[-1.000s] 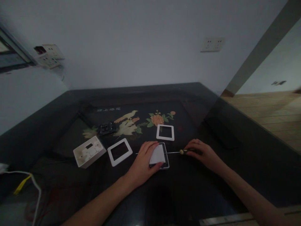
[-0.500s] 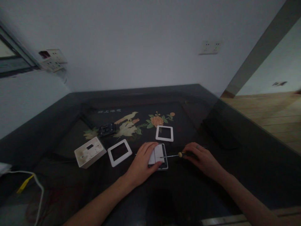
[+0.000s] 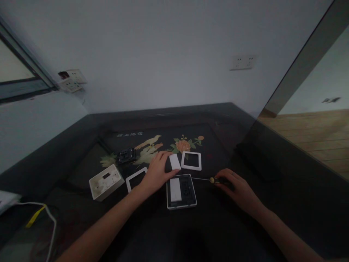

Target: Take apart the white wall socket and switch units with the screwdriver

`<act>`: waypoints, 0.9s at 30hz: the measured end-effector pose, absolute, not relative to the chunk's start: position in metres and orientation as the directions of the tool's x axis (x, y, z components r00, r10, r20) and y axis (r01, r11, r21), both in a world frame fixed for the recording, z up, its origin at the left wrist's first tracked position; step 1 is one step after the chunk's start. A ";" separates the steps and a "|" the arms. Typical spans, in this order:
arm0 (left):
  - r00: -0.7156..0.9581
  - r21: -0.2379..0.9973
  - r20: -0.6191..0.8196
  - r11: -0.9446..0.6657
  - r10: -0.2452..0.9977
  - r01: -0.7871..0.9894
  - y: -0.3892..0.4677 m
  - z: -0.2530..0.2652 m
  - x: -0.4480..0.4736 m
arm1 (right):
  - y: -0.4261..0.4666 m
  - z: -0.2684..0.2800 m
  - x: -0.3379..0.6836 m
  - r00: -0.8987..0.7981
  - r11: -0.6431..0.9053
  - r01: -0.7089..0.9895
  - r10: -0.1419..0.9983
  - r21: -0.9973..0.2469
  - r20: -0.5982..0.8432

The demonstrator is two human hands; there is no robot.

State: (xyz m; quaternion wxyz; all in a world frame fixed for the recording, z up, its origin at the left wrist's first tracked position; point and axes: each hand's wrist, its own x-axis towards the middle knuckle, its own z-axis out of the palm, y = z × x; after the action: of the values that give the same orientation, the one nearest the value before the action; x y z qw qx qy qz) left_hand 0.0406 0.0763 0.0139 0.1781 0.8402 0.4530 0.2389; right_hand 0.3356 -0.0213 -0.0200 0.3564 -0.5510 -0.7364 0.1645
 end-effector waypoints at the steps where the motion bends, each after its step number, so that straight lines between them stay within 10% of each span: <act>1: 0.482 0.500 0.227 -0.525 0.847 0.689 0.088 0.009 0.040 | -0.021 -0.020 0.336 -0.136 0.337 0.695 0.929 -0.635 0.344; 17: 0.621 0.527 0.148 -0.593 0.770 0.609 0.122 0.000 0.056 | -0.021 0.001 0.326 0.022 0.286 0.605 0.927 -0.743 0.375; 27: 0.724 0.654 0.112 -0.599 0.681 0.462 0.032 0.014 0.033 | 0.004 0.026 0.255 0.058 0.222 0.187 0.970 -0.957 0.237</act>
State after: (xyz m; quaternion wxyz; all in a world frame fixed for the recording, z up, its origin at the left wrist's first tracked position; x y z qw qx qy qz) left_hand 0.0327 0.0319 0.0142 0.3067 0.8763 0.3260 0.1781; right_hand 0.2549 0.0039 0.0259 0.5271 -0.5010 -0.5774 0.3712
